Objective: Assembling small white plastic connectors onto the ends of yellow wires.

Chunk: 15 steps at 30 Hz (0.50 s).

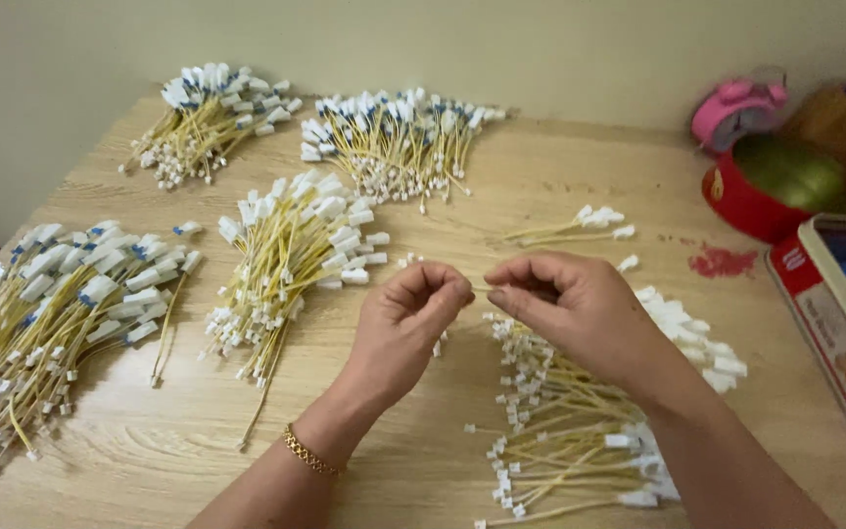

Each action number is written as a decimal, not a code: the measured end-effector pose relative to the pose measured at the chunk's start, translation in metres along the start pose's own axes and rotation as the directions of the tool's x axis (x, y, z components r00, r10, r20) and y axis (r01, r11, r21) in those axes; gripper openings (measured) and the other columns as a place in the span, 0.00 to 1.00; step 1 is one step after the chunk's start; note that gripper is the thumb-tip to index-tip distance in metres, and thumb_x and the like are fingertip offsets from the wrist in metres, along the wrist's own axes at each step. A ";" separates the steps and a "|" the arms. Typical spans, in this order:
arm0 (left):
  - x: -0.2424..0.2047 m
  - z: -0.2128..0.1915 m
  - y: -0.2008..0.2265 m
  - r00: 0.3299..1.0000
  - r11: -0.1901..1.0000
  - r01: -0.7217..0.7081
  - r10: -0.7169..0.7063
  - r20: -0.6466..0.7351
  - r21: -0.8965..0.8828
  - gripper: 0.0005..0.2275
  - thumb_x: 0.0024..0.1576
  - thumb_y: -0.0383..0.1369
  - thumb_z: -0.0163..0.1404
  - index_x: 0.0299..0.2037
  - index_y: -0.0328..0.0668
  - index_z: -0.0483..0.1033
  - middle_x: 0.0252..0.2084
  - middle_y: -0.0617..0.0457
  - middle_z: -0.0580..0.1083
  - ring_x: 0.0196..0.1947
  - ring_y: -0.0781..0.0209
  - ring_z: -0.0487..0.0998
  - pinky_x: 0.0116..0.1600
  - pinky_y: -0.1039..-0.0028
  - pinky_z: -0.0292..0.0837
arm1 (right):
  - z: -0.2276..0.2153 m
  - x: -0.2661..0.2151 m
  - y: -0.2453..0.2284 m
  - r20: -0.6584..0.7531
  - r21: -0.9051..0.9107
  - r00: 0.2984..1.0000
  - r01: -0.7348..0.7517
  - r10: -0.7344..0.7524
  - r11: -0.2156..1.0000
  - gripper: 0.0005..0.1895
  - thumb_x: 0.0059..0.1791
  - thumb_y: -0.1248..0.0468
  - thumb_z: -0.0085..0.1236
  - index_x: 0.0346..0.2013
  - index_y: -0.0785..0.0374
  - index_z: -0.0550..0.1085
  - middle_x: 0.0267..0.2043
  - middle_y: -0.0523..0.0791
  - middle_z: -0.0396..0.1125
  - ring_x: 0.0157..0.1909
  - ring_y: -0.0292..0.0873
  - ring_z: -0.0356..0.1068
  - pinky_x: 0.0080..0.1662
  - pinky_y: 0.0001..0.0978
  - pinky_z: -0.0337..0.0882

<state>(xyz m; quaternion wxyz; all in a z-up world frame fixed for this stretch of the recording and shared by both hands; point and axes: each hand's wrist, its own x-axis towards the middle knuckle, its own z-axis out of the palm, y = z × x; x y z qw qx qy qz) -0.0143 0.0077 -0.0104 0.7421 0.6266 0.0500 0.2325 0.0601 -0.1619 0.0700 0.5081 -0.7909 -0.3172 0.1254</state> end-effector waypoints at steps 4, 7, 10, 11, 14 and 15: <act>-0.001 -0.001 0.016 0.999 0.997 -0.043 0.041 0.026 0.069 0.04 0.60 0.31 0.56 0.37 0.39 0.81 0.29 0.52 0.78 0.35 0.68 0.74 0.43 0.75 0.73 | 0.008 0.002 0.009 -0.039 -0.032 0.993 0.111 -0.112 0.993 0.05 0.46 0.69 0.63 0.35 0.63 0.83 0.24 0.44 0.72 0.30 0.35 0.66 0.33 0.27 0.70; 0.005 -0.004 0.017 0.997 0.999 -0.022 0.019 0.071 0.042 0.06 0.62 0.31 0.54 0.39 0.37 0.80 0.31 0.48 0.79 0.35 0.63 0.76 0.46 0.73 0.73 | 0.012 0.005 0.008 -0.103 -0.063 0.952 0.283 -0.288 0.957 0.03 0.47 0.70 0.62 0.34 0.63 0.81 0.24 0.46 0.68 0.28 0.37 0.65 0.32 0.29 0.66; 0.010 -0.007 0.022 0.995 0.998 -0.024 0.019 0.099 0.057 0.06 0.63 0.31 0.53 0.39 0.37 0.79 0.32 0.51 0.79 0.38 0.67 0.76 0.48 0.75 0.72 | 0.015 0.007 0.012 -0.151 -0.060 0.931 0.328 -0.333 0.943 0.03 0.48 0.69 0.61 0.34 0.61 0.81 0.26 0.44 0.66 0.29 0.36 0.64 0.32 0.27 0.65; 0.012 -0.007 0.024 0.993 0.997 -0.018 0.009 0.116 0.075 0.06 0.63 0.31 0.52 0.39 0.37 0.79 0.32 0.52 0.78 0.38 0.67 0.75 0.48 0.75 0.72 | 0.015 0.007 0.011 -0.163 -0.051 0.927 0.335 -0.339 0.941 0.03 0.49 0.70 0.61 0.33 0.61 0.80 0.25 0.44 0.65 0.28 0.36 0.63 0.31 0.27 0.64; 0.018 -0.007 0.033 0.986 0.991 -0.005 -0.017 0.164 0.136 0.07 0.63 0.33 0.52 0.39 0.37 0.79 0.32 0.51 0.78 0.38 0.67 0.74 0.48 0.76 0.71 | 0.012 0.005 0.010 -0.190 -0.038 0.921 0.338 -0.339 0.940 0.03 0.49 0.70 0.60 0.32 0.62 0.80 0.24 0.44 0.64 0.27 0.36 0.62 0.29 0.27 0.63; 0.021 -0.007 0.037 0.981 0.984 0.000 -0.034 0.192 0.176 0.08 0.63 0.34 0.53 0.39 0.37 0.79 0.32 0.51 0.78 0.37 0.67 0.74 0.48 0.75 0.72 | 0.011 0.005 0.010 -0.199 -0.036 0.921 0.335 -0.336 0.941 0.03 0.50 0.71 0.59 0.32 0.62 0.79 0.24 0.44 0.63 0.26 0.35 0.62 0.29 0.26 0.62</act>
